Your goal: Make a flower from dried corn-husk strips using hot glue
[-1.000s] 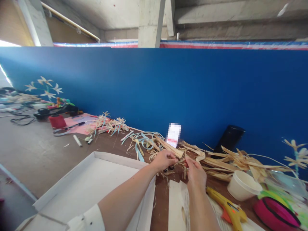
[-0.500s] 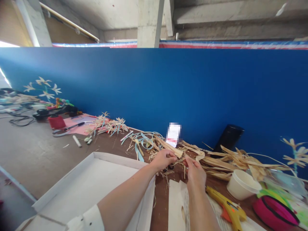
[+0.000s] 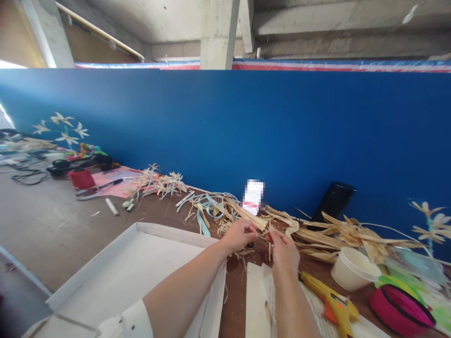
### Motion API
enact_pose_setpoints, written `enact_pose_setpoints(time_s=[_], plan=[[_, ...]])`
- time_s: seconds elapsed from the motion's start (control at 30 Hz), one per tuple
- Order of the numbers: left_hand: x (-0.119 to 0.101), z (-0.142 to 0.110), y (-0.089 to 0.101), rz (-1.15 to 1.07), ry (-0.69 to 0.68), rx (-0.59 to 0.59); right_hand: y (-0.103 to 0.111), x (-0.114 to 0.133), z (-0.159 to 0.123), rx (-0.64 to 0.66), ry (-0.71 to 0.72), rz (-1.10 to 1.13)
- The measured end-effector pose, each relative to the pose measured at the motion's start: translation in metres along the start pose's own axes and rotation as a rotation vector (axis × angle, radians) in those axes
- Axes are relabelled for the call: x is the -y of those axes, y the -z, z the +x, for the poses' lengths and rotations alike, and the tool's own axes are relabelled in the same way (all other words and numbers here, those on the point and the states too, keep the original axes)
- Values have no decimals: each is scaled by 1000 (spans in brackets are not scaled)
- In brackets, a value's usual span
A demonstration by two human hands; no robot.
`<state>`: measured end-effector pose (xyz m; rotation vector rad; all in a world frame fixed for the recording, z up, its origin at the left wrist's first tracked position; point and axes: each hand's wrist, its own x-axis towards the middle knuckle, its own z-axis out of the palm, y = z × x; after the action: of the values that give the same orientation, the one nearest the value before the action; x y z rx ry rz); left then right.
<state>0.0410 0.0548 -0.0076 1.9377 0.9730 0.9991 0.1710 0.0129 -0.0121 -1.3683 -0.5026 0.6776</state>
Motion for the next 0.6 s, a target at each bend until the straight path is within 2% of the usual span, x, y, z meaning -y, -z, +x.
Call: enact_pose_setpoints(time_s=[0.33,0.6], plan=[[-3,0,2,50,-50,-93,0,-1,0,6,21,34],[-2,0,-1,84,-55,-73,0,-3,3,6,7,41]])
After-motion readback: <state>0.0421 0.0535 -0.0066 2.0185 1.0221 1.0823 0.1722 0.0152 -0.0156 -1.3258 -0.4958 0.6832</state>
